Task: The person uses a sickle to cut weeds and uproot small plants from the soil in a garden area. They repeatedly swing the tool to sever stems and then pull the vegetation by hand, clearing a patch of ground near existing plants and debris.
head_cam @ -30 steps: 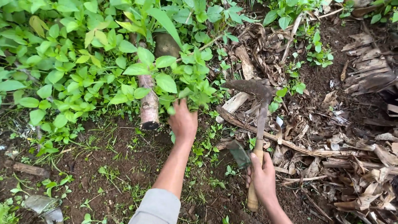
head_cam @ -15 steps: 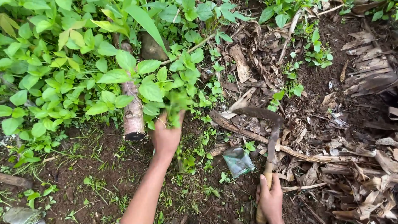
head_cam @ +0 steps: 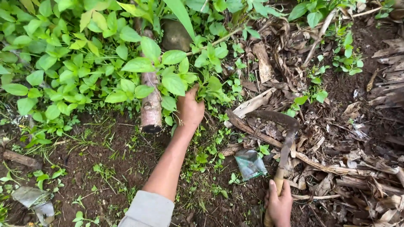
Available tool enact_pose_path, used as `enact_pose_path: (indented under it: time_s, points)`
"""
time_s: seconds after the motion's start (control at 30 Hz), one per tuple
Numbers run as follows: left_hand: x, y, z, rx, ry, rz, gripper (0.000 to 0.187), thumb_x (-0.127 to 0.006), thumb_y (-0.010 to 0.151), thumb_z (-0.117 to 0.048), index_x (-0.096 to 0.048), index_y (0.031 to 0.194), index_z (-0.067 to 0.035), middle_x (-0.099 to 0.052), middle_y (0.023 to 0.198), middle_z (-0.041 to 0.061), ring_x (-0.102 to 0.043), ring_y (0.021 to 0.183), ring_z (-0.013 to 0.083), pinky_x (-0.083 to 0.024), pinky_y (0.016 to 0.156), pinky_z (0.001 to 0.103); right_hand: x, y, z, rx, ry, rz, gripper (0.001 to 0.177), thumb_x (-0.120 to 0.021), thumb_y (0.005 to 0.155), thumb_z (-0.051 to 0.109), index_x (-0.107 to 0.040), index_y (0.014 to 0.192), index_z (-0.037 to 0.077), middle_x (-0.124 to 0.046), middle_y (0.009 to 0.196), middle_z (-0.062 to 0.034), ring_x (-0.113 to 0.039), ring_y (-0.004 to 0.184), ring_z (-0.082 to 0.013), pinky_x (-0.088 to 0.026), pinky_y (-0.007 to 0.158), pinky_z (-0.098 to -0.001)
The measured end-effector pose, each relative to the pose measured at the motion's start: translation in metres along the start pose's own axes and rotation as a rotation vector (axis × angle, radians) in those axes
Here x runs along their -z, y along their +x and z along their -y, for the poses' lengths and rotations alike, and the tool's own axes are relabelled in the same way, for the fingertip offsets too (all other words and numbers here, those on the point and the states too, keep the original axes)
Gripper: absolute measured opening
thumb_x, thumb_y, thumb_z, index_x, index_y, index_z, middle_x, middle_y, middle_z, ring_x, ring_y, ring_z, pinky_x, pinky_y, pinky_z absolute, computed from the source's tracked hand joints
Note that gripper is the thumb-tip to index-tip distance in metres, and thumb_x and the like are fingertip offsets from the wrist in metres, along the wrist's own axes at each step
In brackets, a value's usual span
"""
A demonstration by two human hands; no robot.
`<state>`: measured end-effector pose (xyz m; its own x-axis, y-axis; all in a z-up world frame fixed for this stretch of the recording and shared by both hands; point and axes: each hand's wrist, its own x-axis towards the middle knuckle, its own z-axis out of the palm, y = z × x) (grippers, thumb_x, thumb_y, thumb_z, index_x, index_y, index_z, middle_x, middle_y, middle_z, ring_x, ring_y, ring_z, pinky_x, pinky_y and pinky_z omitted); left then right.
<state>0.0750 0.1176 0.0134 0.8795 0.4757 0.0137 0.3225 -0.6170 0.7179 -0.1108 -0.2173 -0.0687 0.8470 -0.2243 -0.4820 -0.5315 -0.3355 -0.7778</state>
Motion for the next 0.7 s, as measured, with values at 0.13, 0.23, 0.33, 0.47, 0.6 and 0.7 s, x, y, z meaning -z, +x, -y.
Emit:
enact_pose_path:
  time_s: [0.13,0.23,0.33,0.47,0.6,0.7]
  points:
    - [0.035,-0.025,-0.012,0.118,-0.241,0.254,0.042,-0.054,0.091,-0.001,-0.050,0.132,-0.005,-0.053,0.076,0.006,-0.038,0.042,0.0062,-0.036,0.033,0.020,-0.001,-0.010,0.017,-0.053,-0.016,-0.054,0.020,-0.055,0.100,0.022,-0.048,0.091,0.006,-0.054,0.057,-0.0102,-0.048,0.038,-0.0206,-0.042,0.034,-0.0346]
    - [0.072,-0.064,-0.006,0.228,-0.115,0.444,0.017,-0.043,0.100,-0.017,-0.055,0.107,-0.007,-0.051,0.065,0.001,-0.035,0.040,0.0048,-0.031,0.032,0.019,-0.001,-0.007,0.013,-0.043,0.005,-0.040,0.020,-0.055,0.101,0.022,-0.047,0.091,0.006,-0.053,0.056,-0.0101,-0.048,0.038,-0.0207,-0.042,0.033,-0.0345]
    - [0.119,-0.088,0.022,0.520,-0.147,0.451,0.023,-0.041,0.101,-0.020,-0.058,0.096,-0.006,-0.052,0.073,0.002,-0.045,0.059,0.0117,-0.040,0.054,0.025,-0.001,-0.010,0.018,-0.035,0.044,-0.025,0.019,-0.055,0.101,0.021,-0.048,0.092,0.005,-0.053,0.058,-0.0102,-0.047,0.039,-0.0205,-0.042,0.032,-0.0341]
    - [0.144,-0.082,0.061,0.678,-0.770,-0.195,0.073,-0.052,0.073,-0.057,-0.049,0.131,-0.012,-0.058,0.131,0.001,-0.052,0.126,0.0177,-0.032,0.113,0.037,0.000,-0.017,0.033,-0.132,-0.071,-0.006,0.016,-0.054,0.103,0.021,-0.051,0.100,0.005,-0.056,0.064,-0.0113,-0.050,0.046,-0.0205,-0.045,0.039,-0.0328]
    - [0.126,-0.061,0.048,0.638,-0.766,-0.180,0.071,-0.052,0.075,-0.055,-0.050,0.131,-0.012,-0.059,0.127,0.001,-0.053,0.122,0.0171,-0.033,0.111,0.036,0.000,-0.017,0.050,0.183,-0.915,-0.221,0.074,-0.054,0.086,0.056,-0.039,0.141,0.008,-0.057,0.117,-0.0272,-0.063,0.105,-0.0389,-0.059,0.085,-0.0515]
    - [0.106,-0.030,0.028,0.591,-0.751,-0.149,0.067,-0.051,0.077,-0.052,-0.051,0.130,-0.011,-0.059,0.123,0.001,-0.053,0.116,0.0161,-0.035,0.108,0.035,-0.008,-0.002,0.116,0.538,-0.693,-0.221,0.071,-0.058,0.088,0.042,-0.033,0.145,0.007,-0.038,0.131,-0.0442,-0.042,0.118,-0.0554,-0.040,0.094,-0.0724]
